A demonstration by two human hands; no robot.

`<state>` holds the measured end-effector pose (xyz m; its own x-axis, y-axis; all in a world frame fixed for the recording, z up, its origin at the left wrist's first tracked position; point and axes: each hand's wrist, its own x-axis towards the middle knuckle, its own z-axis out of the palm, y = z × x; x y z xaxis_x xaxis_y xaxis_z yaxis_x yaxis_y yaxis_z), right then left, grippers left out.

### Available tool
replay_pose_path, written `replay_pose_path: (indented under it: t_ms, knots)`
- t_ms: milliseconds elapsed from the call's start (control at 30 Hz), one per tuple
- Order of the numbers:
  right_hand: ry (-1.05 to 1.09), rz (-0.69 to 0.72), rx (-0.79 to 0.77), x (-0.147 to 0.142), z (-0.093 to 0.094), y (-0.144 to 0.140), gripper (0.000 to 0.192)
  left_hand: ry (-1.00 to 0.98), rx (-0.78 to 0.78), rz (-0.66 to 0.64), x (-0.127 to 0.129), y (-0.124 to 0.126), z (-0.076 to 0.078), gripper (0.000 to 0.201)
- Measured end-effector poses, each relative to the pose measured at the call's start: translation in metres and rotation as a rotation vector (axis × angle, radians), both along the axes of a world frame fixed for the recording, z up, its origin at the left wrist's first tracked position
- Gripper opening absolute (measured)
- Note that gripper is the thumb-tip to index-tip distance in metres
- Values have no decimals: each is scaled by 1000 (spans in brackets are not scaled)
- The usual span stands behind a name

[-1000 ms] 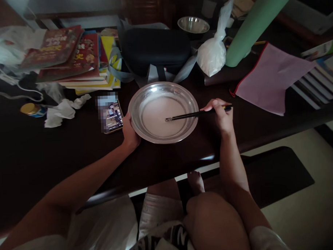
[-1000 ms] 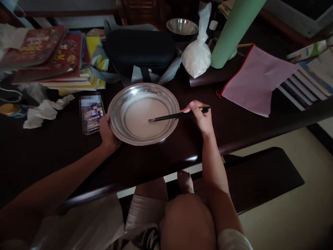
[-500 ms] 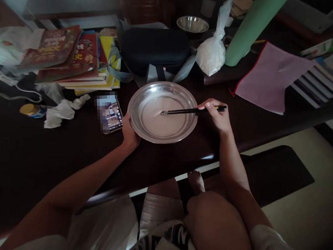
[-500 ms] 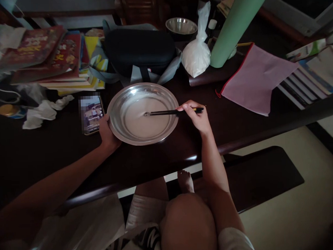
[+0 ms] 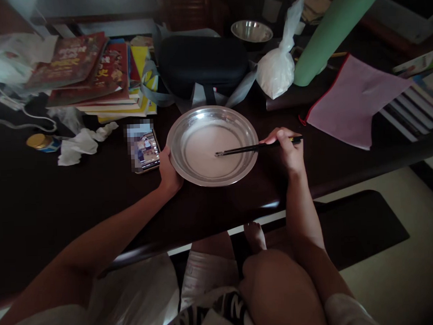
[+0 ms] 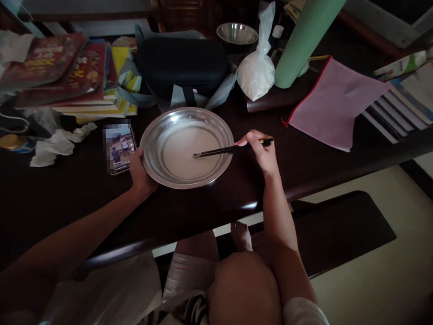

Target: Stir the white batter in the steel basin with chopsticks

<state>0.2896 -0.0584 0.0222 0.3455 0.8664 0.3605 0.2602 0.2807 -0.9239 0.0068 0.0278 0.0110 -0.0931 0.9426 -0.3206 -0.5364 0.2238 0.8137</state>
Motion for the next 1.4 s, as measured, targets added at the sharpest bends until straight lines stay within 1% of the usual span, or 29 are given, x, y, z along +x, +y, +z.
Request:
replay_pose_path:
  t_ms: [100,167,267,333,433,467,533,600,667,767,833,900,933,1000,1067,1100,1167,1233,1267,1400]
  knots:
    - [-37,64,-12,0,-1,0,43,20,-10,-34,0,0,2,33]
    - [-37,29,8,1,-1,1,42,16,-38,-26,0,-1,4,36]
    - [11,-48,28,2,-1,0,46,-8,-46,17,2,-2,8,41]
    - [8,-8,13,2,-1,0,46,-12,-27,16,3,-2,8,41]
    - [-47,71,-7,0,0,1,42,6,-22,-12,2,-1,5,39]
    - [-53,61,-2,0,0,1,41,9,-28,-20,1,-1,4,38]
    - [-30,-6,19,0,0,0,43,11,-32,-31,1,0,3,36]
    - [6,-49,28,1,0,0,47,7,-33,-15,1,0,4,39]
    - [2,-10,4,1,0,0,47,4,-52,6,2,-1,7,43]
    - [-47,67,-19,1,0,0,42,8,-87,26,3,-3,12,47]
    - [-39,29,14,1,0,1,40,9,-87,29,4,-4,13,48]
    - [7,-32,53,1,0,1,41,6,-72,30,4,-3,12,46]
    - [28,-40,64,1,0,1,42,6,-61,26,3,-3,10,42]
    - [31,8,51,0,-1,1,42,21,-31,10,1,-1,4,34]
    - [-17,77,17,0,-1,1,40,47,11,-13,-1,1,-2,33]
    - [-41,87,4,0,-1,1,40,57,30,-22,-2,2,-5,34]
    - [-54,40,7,1,-2,1,41,64,49,-29,-2,3,-8,35]
    - [-19,-31,27,2,-2,1,45,53,35,-24,-2,3,-7,33]
    - [-2,-39,30,2,-2,1,47,45,19,-19,-1,3,-6,33]
    - [-39,77,-8,1,-1,2,43,24,-8,-7,0,1,-1,35]
